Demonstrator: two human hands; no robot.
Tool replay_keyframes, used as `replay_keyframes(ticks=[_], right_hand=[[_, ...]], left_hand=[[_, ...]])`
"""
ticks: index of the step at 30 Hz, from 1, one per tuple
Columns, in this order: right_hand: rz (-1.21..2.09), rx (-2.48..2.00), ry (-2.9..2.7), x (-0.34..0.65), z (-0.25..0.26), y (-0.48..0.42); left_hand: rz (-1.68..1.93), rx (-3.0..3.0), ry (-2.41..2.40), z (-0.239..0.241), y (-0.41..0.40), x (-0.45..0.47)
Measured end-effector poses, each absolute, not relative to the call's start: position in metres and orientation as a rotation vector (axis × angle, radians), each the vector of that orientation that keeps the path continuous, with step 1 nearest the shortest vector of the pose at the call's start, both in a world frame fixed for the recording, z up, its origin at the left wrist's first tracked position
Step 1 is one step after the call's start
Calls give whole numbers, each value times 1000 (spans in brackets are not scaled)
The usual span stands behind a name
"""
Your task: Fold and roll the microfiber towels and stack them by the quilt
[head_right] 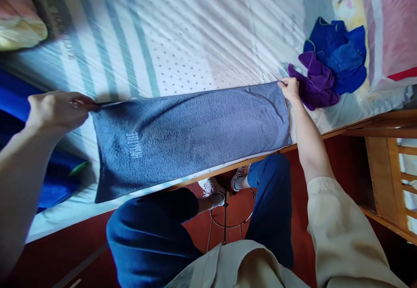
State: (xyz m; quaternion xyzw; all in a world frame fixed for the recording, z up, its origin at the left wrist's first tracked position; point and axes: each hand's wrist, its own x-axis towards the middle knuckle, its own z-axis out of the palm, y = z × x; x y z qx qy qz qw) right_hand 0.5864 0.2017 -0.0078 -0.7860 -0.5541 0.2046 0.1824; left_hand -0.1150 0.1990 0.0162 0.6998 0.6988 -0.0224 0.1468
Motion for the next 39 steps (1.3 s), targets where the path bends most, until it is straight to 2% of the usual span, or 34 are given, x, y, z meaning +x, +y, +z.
replay_keyframes(ticks=[5, 9, 14, 23, 33, 39], right_hand=[[355, -2181, -1605, 580, -22, 198], [138, -2094, -1750, 546, -20, 168], [367, -1883, -2074, 508, -12, 145], [567, -1612, -2249, 497, -3, 189], [771, -1676, -2210, 487, -10, 223], [629, -1753, -2144, 479, -24, 229]], left_hand=[[78, 1862, 2232, 17, 192, -91], [369, 1972, 2194, 11, 155, -67], [459, 2160, 1757, -3, 126, -51], [386, 2222, 1449, -10, 185, -35], [360, 2160, 1355, -25, 232, 14], [347, 2088, 1542, -38, 237, 20]])
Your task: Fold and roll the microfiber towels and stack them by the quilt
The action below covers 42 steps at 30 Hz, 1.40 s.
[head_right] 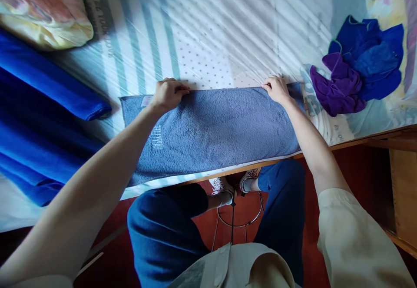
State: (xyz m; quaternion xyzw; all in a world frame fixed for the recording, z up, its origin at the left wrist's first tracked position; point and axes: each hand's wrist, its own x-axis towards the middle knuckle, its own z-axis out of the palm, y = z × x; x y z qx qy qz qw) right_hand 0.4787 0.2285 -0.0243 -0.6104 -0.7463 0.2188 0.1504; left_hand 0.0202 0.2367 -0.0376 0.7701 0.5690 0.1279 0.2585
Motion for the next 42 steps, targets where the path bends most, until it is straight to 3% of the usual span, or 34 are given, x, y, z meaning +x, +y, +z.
replay_keyframes(ticks=[8, 14, 30, 42], right_hand=[[374, -1869, -2024, 458, -23, 174], [470, -1943, -2140, 494, -18, 128], [408, -2180, -2009, 561, -22, 147], [379, -2222, -1673, 544, 4, -35]], left_hand=[[492, 2020, 1808, -7, 178, 32], [354, 2063, 1832, 5, 109, -26], [241, 1878, 1979, 28, 103, -38], [221, 1801, 1948, 25, -1, -59]])
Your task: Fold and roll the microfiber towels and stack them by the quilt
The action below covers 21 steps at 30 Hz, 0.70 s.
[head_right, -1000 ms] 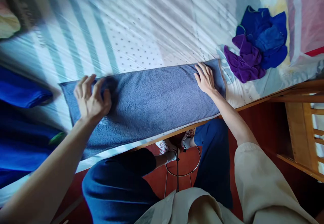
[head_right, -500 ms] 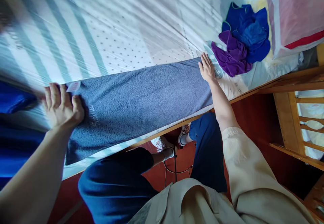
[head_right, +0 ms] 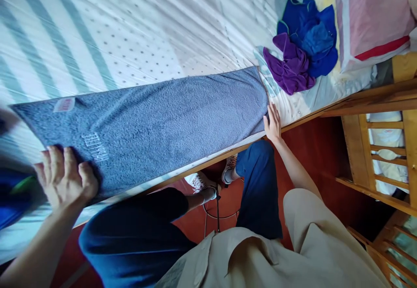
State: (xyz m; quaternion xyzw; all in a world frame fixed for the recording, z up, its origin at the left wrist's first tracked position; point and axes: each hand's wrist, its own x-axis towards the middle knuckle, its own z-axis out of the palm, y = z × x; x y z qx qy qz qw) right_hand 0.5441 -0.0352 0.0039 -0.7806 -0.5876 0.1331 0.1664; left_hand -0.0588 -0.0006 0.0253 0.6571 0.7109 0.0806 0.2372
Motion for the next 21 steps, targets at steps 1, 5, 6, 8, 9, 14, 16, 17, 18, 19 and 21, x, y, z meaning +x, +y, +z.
replay_keyframes(ticks=[1, 5, 6, 8, 9, 14, 16, 17, 18, 19, 21], right_hand=[[328, -2253, -1583, 545, 2, -49], [220, -2337, -1423, 552, -3, -75], [216, -2356, -1428, 553, -4, -76], [220, -2397, -1441, 555, -5, -72], [229, -2420, -1445, 557, -5, -70], [278, -2494, -1386, 569, -8, -64], [280, -2469, -1363, 573, -8, -68], [279, -2448, -1360, 574, -8, -70], [274, -2428, -1359, 574, -7, -72], [262, -2413, -1355, 572, -5, -73], [226, -2403, -1346, 566, 2, -71]], left_hand=[[200, 1793, 1934, 27, -9, -61], [176, 1797, 1899, 32, -31, -65], [187, 1810, 1896, 32, -35, -64], [205, 1837, 1887, 33, -39, -63], [206, 1845, 1880, 33, -41, -63], [179, 1845, 1855, 36, -40, -58], [156, 1839, 1870, 38, -40, -56], [144, 1840, 1876, 39, -40, -56], [134, 1845, 1878, 39, -40, -56], [130, 1853, 1875, 40, -40, -56], [133, 1871, 1862, 42, -41, -55]])
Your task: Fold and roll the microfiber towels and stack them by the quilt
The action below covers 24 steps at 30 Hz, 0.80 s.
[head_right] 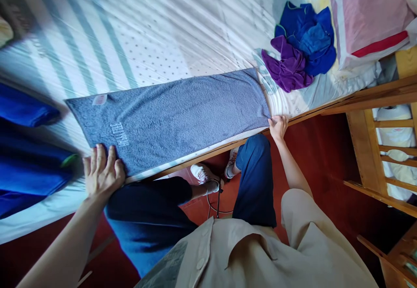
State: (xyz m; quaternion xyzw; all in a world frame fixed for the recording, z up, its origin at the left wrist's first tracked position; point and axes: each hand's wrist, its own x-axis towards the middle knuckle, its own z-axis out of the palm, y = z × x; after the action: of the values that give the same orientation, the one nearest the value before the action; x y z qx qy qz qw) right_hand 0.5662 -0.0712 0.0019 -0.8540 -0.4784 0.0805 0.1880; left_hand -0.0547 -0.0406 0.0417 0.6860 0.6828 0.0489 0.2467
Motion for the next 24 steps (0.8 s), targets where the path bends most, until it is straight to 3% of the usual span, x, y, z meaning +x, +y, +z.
replay_keyframes(ticks=[5, 10, 16, 24], right_hand=[[326, -2254, -1724, 543, 20, -39], [542, -2063, -2103, 531, 7, -3], [547, -2043, -2120, 543, -2, 9], [437, -2161, -2152, 548, -11, 90]], left_hand=[[140, 1919, 1841, 43, -34, -45], [144, 1902, 1825, 25, -23, -38], [164, 1926, 1779, 10, -20, -51], [348, 1821, 1972, -6, 33, -68]])
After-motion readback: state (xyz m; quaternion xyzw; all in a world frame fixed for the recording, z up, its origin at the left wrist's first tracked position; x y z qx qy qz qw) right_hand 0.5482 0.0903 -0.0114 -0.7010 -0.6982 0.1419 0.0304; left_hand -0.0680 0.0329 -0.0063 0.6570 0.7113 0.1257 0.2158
